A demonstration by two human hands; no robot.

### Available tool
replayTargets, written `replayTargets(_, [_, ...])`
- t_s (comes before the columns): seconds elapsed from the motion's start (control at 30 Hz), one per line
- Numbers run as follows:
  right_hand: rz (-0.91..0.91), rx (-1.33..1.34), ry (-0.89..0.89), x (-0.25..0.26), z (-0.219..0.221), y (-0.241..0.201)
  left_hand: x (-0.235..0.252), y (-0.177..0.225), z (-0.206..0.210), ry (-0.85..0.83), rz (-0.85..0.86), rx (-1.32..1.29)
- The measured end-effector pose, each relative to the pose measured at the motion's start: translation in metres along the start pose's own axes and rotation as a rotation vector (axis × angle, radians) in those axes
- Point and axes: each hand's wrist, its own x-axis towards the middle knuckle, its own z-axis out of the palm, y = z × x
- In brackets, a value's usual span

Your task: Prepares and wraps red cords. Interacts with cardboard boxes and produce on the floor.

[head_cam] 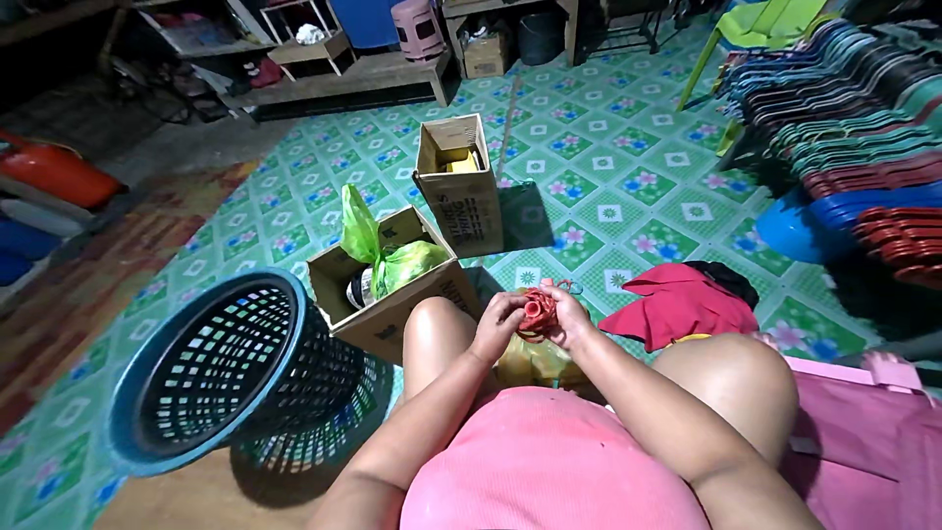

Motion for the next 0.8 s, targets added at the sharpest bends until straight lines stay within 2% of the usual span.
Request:
replayTargets(0.07, [-0.018,-0.029,-0.023,0.0,0.0,0.0,-0.001,-0.005,0.001,-0.017,0.065,0.01])
replayTargets(0.13, [-0.049,0.0,0.042,0.003,0.001,0.001,-0.004,-0.004,0.002,-0.039,0.083,0.028])
replayTargets(0.23, [-0.069,0.058,0.083,0.009,-0.004,0.004,-0.004,0.007,0.011,-0.003,-0.11,0.01])
replayTargets(0.3, [-0.078,0.009,0.071,0.01,0.001,0.005,-0.003,0.012,0.012,0.039,-0.161,0.005])
replayTargets(0.37, [-0.127,-0.029,0.068,0.01,0.008,0.008,-0.001,0.017,0.011,0.13,-0.222,-0.13])
replayTargets(0.5, [-0.167,-0.031,0.156,0.018,0.016,0.007,0.005,0.037,0.0,0.315,-0.454,-0.603])
replayTargets(0.6, [-0.115,-0.112,-0.058,0.007,0.029,0.002,0.002,0.045,-0.017,0.36,-0.581,-0.958])
replayTargets(0.67, [-0.145,-0.171,-0.224,-0.002,0.038,0.003,-0.006,0.049,-0.03,0.412,-0.652,-1.116])
replayTargets(0.73, [-0.139,-0.174,-0.346,-0.005,0.046,0.004,-0.014,0.049,-0.044,0.488,-0.661,-1.254])
replayTargets(0.8, [-0.104,-0.165,-0.368,-0.005,0.06,0.005,-0.018,0.049,-0.055,0.564,-0.609,-1.34])
